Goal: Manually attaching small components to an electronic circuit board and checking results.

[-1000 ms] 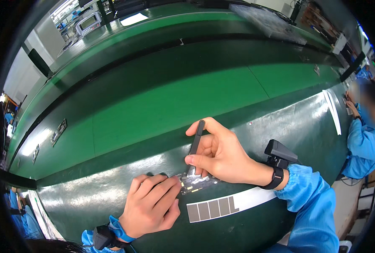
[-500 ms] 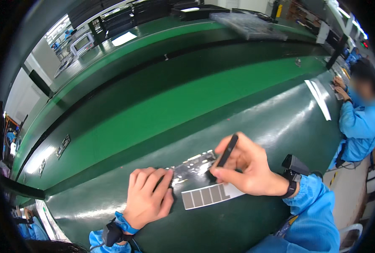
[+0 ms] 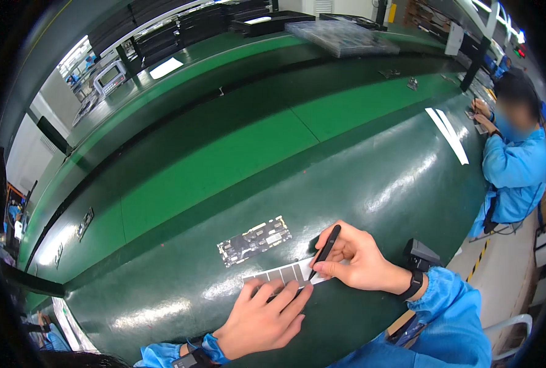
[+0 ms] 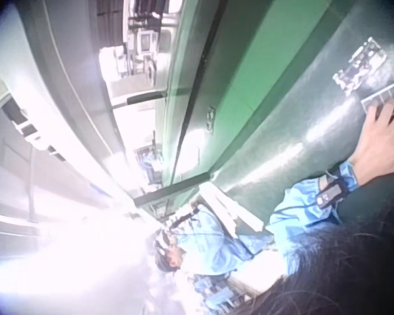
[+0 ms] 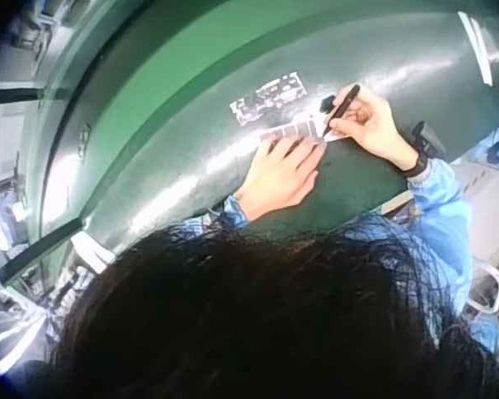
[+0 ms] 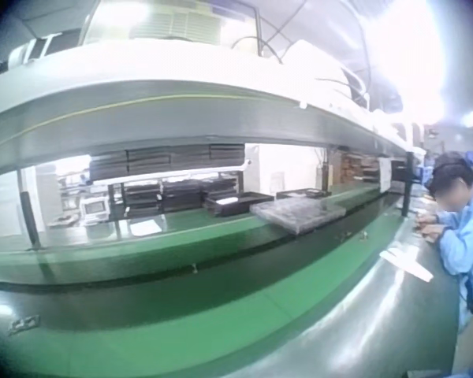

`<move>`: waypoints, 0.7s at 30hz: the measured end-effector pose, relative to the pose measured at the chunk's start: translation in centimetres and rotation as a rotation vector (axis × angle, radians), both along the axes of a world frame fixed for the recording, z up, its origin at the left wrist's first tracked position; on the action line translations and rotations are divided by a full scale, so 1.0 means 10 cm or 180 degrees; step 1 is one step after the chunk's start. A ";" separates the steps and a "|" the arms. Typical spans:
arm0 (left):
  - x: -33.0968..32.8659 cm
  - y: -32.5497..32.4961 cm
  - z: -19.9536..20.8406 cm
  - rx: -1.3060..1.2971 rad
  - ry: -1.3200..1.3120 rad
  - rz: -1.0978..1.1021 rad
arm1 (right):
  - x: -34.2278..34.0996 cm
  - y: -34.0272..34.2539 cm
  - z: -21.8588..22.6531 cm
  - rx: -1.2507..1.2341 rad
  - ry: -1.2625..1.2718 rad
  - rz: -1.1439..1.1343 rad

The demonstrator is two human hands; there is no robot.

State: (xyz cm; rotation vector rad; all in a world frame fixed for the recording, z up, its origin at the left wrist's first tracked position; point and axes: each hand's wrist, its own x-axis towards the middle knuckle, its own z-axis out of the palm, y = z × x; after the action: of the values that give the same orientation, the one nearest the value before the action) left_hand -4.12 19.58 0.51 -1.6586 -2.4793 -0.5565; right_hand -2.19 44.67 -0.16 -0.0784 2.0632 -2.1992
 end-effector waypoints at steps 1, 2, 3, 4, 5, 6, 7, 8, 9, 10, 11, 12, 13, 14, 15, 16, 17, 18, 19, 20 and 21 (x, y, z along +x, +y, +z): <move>0.00 0.00 0.00 0.0009 -0.0002 0.0010 | 0.01 0.00 0.01 0.0009 -0.0002 0.0010; 0.00 0.00 0.01 0.0036 -0.0055 -0.0001 | 0.02 0.00 0.02 0.0026 -0.0035 -0.0044; -0.01 -0.01 0.02 0.0064 -0.0107 -0.0011 | 0.02 0.00 0.04 0.0044 -0.0066 -0.0097; -0.01 -0.02 0.03 0.0079 -0.0110 0.0004 | -0.01 0.00 0.06 0.0060 -0.0069 -0.0081; -0.01 -0.03 0.04 0.0083 -0.0122 0.0007 | -0.06 0.00 0.09 -0.0151 -0.0127 -0.0159; -0.01 -0.05 0.04 0.0086 -0.0129 0.0016 | -0.10 -0.01 0.11 -0.0364 -0.0183 -0.0232; -0.02 -0.04 0.03 0.0115 -0.0115 0.0048 | -0.16 -0.02 0.11 -0.0335 -0.0169 -0.0199; -0.03 -0.04 0.02 0.0159 -0.0214 0.0006 | -0.23 -0.03 0.09 -0.0389 -0.0024 -0.0220; -0.03 -0.04 0.01 0.0200 -0.0310 -0.0030 | -0.31 -0.05 0.09 -0.0451 0.0124 -0.0232; -0.05 -0.03 -0.01 0.0215 -0.0305 0.0014 | -0.43 -0.12 0.15 -0.0342 0.0000 -0.0188; -0.05 -0.05 0.00 0.0361 -0.0355 0.0005 | -0.56 -0.24 0.20 -0.0348 0.0008 -0.0148; -0.05 -0.08 0.01 0.0505 -0.0405 0.0001 | -0.70 -0.36 0.25 -0.0187 0.0020 0.0061; -0.09 -0.13 0.00 0.0517 -0.0382 0.0034 | -0.82 -0.46 0.28 -0.0007 0.0044 0.0262; -0.16 -0.22 -0.03 0.0674 -0.0127 0.0098 | -0.92 -0.56 0.28 0.0023 0.0010 0.0346; -0.23 -0.32 -0.05 0.0830 0.0126 0.0163 | -0.98 -0.63 0.28 0.0037 0.0020 0.0382; -0.29 -0.43 0.01 0.0848 0.0241 0.0406 | -1.04 -0.73 0.25 -0.0031 0.0024 0.0446; -0.36 -0.53 0.00 0.0857 0.0215 0.0457 | -1.06 -0.79 0.22 -0.0092 0.0005 0.0479; -0.42 -0.63 -0.03 0.0864 0.0269 0.0575 | -1.06 -0.82 0.18 0.0064 -0.0031 0.0512; -0.49 -0.68 -0.05 0.0876 0.0331 0.0700 | -1.05 -0.83 0.17 0.0090 -0.0060 0.0560; -0.52 -0.72 -0.04 0.0823 0.0293 0.0754 | -1.02 -0.83 0.16 0.0203 -0.0080 0.0528; -0.55 -0.74 -0.03 0.0859 0.0260 0.0792 | -1.00 -0.83 0.15 0.0322 -0.0100 0.0489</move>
State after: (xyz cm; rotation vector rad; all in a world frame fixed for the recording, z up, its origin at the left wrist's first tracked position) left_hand -9.60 12.14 0.18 -1.2294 -2.3780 -0.7359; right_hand -12.16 36.39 1.39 -0.1846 2.0729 -1.9920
